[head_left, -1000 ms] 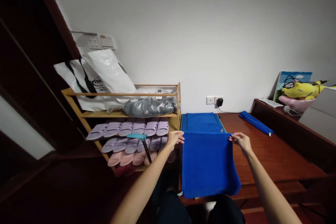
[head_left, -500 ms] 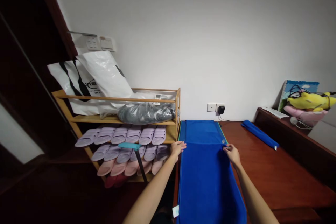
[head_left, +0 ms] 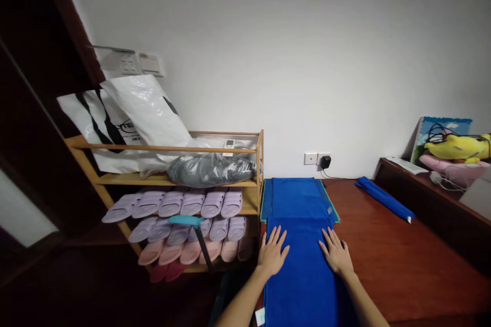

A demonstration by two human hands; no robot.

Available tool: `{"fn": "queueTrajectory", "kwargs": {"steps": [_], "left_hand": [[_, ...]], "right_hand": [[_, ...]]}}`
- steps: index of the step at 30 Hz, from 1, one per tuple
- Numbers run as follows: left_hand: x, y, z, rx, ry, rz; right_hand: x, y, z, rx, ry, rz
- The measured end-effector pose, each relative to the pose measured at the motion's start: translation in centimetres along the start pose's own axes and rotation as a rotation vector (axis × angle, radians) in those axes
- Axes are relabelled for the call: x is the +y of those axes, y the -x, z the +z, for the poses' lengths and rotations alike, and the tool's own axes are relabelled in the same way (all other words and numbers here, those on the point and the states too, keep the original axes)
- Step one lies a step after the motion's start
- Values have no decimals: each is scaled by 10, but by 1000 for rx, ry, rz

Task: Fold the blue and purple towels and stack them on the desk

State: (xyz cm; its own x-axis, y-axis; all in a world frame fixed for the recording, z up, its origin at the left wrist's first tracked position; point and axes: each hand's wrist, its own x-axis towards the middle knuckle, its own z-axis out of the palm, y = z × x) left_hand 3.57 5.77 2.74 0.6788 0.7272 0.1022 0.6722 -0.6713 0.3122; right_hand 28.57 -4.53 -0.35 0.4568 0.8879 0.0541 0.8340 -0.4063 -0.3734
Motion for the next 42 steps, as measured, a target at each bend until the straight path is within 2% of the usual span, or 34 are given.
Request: {"fn": "queueTrajectory", "kwargs": {"steps": [9,13,16,19,22,25,28,32,37,42], "left_hand": [[4,12,-1,-2,-26,19],[4,18,3,58,-16,33],[7,21,-2,155,13,22],[12,25,-13,220,40,43],[21,33,-20,203,59,74],[32,48,-16,178,73,116],[37,66,-4,96,27,135],[34,80,6,28,-33,114],[30,81,3,12,-17,116],[30,86,5,14,23,97]], "right_hand": [[-1,20,-2,2,121,12],[-4,26,-3,38,140,3],[-9,31,-9,147,166,-14],[-16,43,-18,229,187,-95],[-17,61,-22,186,168,-197],[-13,79,-19,79,136,-308],[-8,87,-12,13,146,-283],[-4,89,-5,6,152,-254],[-4,84,-2,-2,104,-217],[-23,44,-5,92,68,-152]]}}
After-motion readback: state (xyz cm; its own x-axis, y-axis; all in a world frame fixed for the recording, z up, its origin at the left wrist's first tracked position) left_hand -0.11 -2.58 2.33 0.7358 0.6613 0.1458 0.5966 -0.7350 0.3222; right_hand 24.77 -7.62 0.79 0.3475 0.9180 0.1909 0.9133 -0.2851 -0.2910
